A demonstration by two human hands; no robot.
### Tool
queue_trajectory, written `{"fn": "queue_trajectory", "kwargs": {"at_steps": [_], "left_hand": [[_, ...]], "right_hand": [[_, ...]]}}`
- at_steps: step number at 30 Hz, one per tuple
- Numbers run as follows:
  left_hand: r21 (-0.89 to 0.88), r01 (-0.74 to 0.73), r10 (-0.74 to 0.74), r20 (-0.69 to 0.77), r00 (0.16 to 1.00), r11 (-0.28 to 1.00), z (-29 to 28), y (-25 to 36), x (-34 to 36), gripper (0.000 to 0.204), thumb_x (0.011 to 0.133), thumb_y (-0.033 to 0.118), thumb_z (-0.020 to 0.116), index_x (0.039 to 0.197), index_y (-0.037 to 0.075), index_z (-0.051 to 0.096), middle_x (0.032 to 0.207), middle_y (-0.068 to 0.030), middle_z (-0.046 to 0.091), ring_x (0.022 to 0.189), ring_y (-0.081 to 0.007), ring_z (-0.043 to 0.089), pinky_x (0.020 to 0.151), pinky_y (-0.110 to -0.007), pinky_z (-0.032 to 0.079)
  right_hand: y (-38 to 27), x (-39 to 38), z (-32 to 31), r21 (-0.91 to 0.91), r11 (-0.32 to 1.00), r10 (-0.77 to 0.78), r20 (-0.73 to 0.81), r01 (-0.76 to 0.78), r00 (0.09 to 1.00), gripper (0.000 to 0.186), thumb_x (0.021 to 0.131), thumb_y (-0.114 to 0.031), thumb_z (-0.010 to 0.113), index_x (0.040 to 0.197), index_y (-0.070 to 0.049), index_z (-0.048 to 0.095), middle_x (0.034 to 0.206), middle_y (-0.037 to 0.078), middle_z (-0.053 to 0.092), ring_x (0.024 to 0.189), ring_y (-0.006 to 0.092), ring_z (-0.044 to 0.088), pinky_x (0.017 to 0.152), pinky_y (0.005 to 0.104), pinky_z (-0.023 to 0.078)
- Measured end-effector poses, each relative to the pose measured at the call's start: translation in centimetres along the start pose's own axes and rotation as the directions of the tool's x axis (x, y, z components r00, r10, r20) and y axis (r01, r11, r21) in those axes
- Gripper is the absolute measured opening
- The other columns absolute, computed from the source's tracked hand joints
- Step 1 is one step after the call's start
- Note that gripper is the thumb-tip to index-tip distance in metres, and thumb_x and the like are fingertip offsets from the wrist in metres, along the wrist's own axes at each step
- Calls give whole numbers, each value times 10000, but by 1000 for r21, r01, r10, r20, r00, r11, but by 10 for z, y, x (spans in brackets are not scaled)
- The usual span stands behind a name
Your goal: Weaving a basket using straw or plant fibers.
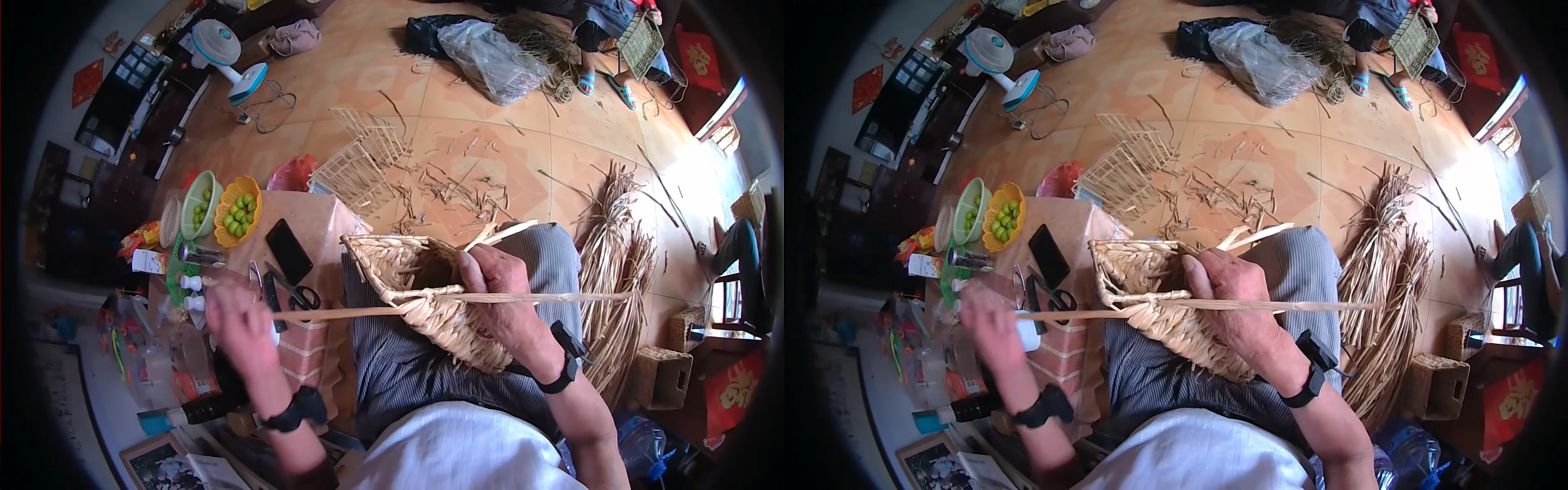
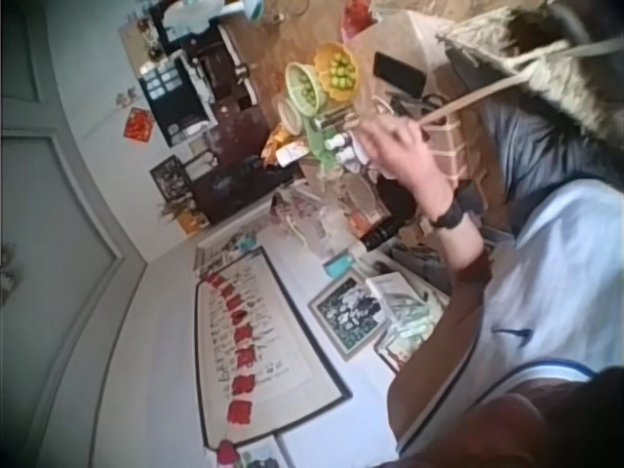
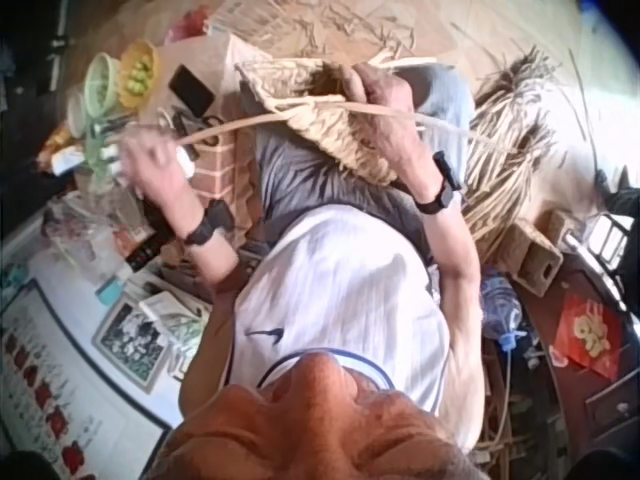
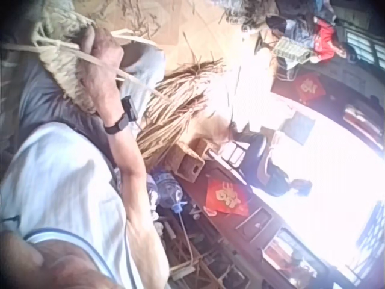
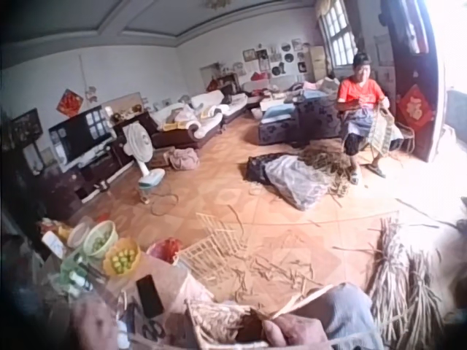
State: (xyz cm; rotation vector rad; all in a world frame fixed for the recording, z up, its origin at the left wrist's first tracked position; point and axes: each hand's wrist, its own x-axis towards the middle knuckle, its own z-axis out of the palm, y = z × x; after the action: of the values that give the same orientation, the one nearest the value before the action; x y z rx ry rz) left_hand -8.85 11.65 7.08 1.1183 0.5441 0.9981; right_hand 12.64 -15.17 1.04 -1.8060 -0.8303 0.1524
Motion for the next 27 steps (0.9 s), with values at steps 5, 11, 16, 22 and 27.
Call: {"fn": "queue_trajectory", "kwargs": {"at_steps": [5, 11, 16, 22, 27], "left_hand": [[499, -104, -8, 217, 976, 860, 14, -65, 12, 489, 1037, 398, 685, 1374, 58, 589, 1162, -97, 658, 895, -168, 637, 793, -348, 534], [496, -559, 111, 674, 730, 664, 68, -28, 0, 810, 876, 631, 781, 1400, 37, 610, 1418, -160, 622, 1378, -338, 548, 1200, -507, 380], [399, -769, -100, 908, 407, 500, 94, -17, -1, 723, 781, 539, 872, 1295, 65, 690, 1302, -117, 703, 1286, -341, 634, 1199, -515, 404], [451, -649, -143, 871, 469, 612, 90, -31, -3, 520, 778, 256, 901, 1226, 79, 708, 1287, -106, 721, 1274, -325, 652, 1159, -456, 468], [478, -608, -178, 856, 486, 634, 85, -38, 1, 496, 773, 141, 868, 1239, 60, 717, 1317, -122, 717, 1305, -321, 644, 1159, -448, 471]], "right_hand": [[7, -2, 0, -25, 999, -41, -29, 40, 999, 281, 1035, -134, 645, 814, 25, 573, 715, 188, 561, 652, 385, 586, 617, 452, 493], [4, -18, -24, 139, 982, -113, -104, 127, 988, 197, 983, -113, 685, 1151, -11, 669, 924, 86, 585, 806, 235, 569, 690, 360, 476], [-13, -33, -52, 26, 958, -285, -29, 286, 958, 312, 874, -119, 754, 1169, -35, 699, 854, 59, 576, 723, 213, 518, 621, 342, 450], [-46, -45, -33, -9, 800, -591, 153, 600, 792, 228, 840, -134, 748, 1047, -72, 673, 782, 11, 473, 699, 178, 569, 574, 337, 467], [-73, -27, 12, -99, 727, -641, 260, 680, 723, 176, 832, -171, 667, 957, -62, 609, 855, 43, 492, 821, 190, 579, 718, 334, 472]]}}
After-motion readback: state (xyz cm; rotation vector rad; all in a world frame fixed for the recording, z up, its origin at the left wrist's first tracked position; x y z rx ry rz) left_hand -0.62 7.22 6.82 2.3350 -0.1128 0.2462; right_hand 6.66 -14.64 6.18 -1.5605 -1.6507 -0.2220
